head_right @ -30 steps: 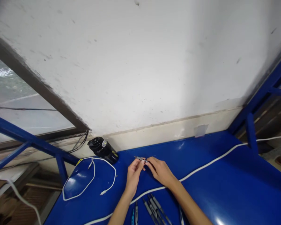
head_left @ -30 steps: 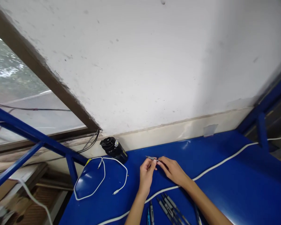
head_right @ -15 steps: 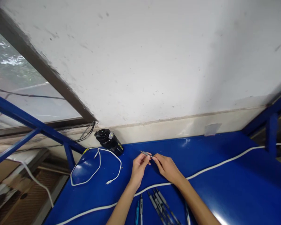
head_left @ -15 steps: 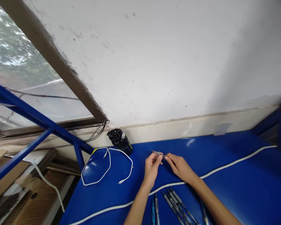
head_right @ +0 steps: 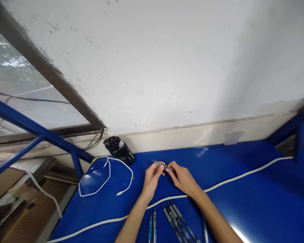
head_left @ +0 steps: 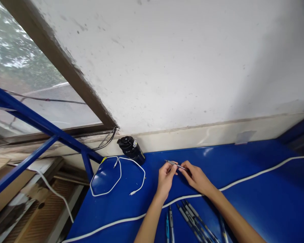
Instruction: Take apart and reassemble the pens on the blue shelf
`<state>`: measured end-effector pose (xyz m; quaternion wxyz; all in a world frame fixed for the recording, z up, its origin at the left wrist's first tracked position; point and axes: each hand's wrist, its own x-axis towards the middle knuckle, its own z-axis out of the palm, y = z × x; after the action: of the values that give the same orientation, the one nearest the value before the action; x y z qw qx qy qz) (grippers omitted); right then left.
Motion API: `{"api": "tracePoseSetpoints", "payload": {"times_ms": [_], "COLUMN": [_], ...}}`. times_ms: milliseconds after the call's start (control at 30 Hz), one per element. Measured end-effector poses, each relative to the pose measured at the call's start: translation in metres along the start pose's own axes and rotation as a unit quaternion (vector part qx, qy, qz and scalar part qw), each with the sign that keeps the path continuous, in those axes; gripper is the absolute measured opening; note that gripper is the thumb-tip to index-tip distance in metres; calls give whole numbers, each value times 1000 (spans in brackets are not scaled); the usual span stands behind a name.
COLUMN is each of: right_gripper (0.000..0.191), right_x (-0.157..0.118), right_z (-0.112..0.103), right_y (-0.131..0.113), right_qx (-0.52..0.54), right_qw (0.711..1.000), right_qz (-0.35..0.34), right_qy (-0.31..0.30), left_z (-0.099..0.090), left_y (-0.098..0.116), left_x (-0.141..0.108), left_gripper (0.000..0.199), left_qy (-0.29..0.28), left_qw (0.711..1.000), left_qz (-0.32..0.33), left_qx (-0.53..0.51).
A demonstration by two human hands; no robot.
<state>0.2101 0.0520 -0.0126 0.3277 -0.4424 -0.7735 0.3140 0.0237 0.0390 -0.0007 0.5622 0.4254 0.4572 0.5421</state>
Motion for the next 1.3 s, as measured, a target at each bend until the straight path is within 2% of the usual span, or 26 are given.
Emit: {"api": "tracePoseSetpoints", "payload": {"times_ms": [100,267,400,533,700,833,1000,1167,1300], "right_gripper": [36,30,38,32,37,31,36,28,39], "right_x": [0,1,1,0,1,1,1,1,2], "right_z": [-1,-3,-3,-2,-1,-1,-2,-3,-4], "right_y": [-1,-4,-3,-1,-1,-1,-2,-5,-4], "right_qx": [-8,-3,-13,-8,-14,-6,-13,-4,-20], "right_qw": [1000,1000,999,1000,999,1000,999,1000,999], "right_qz": [-18,-5,-27,-1,-31,-7,-35,-11,-29], "right_qy": [-3,-6,-12,-3,-9,-1,-1,-2,-13], "left_z": [0,0,0,0,0,0,1,1,1], "left_y": [1,0,-1,-2,-2,-2,-1,0,0], "left_x": [0,0,1,1,1,1,1,0,0], "left_gripper": [40,40,42,39,40,41,38,37,36], "left_qy": [-1,-5,-5,-8,-4,0,6,8,10], "left_qw": [1000,1000,1000,1000,1000,1000,1000,1000,1000], "left_qz": [2,3,5,3,3,0,2,5,8], "left_qx": [6,9,12,4,-5,-14,-13,-17,-12]}}
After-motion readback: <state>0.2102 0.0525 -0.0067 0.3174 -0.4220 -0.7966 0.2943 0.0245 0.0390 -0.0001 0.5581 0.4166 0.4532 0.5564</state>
